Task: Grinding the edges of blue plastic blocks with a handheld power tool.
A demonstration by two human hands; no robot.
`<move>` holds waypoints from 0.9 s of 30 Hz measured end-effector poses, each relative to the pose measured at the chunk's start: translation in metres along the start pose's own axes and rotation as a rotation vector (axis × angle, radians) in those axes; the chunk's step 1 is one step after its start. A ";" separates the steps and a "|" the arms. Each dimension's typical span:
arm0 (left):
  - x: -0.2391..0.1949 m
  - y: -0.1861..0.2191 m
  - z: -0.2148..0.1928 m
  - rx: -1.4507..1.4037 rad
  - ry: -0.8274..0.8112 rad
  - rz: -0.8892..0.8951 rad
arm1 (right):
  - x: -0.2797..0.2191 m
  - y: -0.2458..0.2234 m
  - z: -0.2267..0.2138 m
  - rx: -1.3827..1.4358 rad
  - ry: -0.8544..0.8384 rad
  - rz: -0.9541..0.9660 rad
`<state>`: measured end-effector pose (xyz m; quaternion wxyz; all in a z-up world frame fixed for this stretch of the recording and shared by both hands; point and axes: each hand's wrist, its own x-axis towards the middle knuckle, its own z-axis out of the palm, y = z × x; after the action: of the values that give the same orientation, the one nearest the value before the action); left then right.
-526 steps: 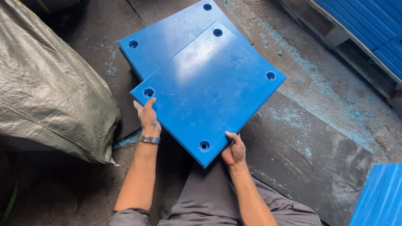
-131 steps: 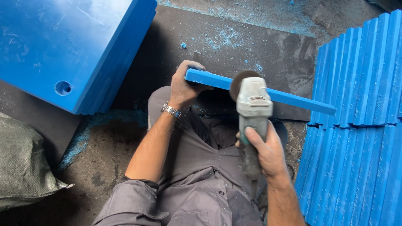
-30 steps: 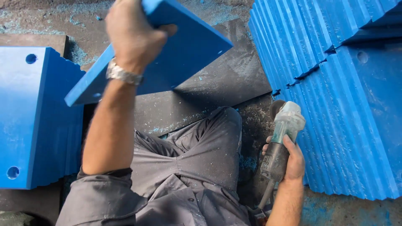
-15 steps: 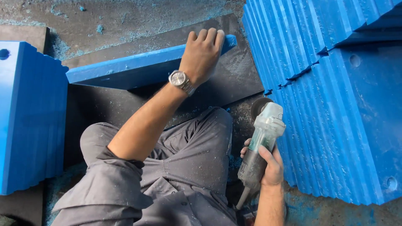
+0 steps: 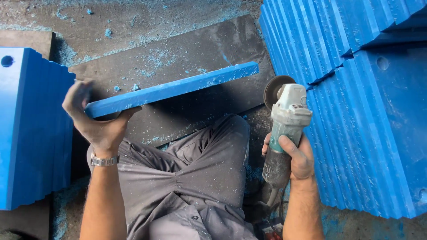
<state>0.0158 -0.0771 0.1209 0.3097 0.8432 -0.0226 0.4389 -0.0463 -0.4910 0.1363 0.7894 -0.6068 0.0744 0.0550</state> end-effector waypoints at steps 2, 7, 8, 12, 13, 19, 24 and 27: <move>-0.030 -0.032 0.006 -0.211 -0.093 -0.117 | 0.009 -0.006 -0.004 -0.018 -0.003 0.008; -0.057 -0.046 0.008 -0.577 -0.170 -0.298 | 0.017 -0.015 -0.010 -0.090 -0.007 0.011; -0.059 -0.047 0.007 -0.503 -0.193 -0.294 | 0.018 -0.017 -0.011 -0.099 -0.014 0.011; -0.062 -0.045 0.001 -0.377 -0.253 -0.268 | 0.021 -0.022 -0.009 -0.132 -0.038 0.028; -0.064 -0.045 0.001 -0.377 -0.253 -0.271 | 0.021 -0.022 -0.008 -0.134 -0.038 0.030; -0.073 -0.046 -0.001 -0.503 -0.257 -0.297 | 0.023 -0.024 -0.005 -0.194 -0.060 0.014; -0.075 -0.046 -0.002 -0.427 -0.277 -0.277 | 0.024 -0.025 -0.002 -0.232 -0.062 0.003; -0.075 -0.046 -0.002 -0.449 -0.278 -0.277 | 0.023 -0.019 -0.006 -0.235 -0.059 0.020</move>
<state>-0.0179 -0.0569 0.0419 0.5395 0.8006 -0.0459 0.2567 -0.0204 -0.5017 0.1488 0.7143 -0.6923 0.0502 0.0893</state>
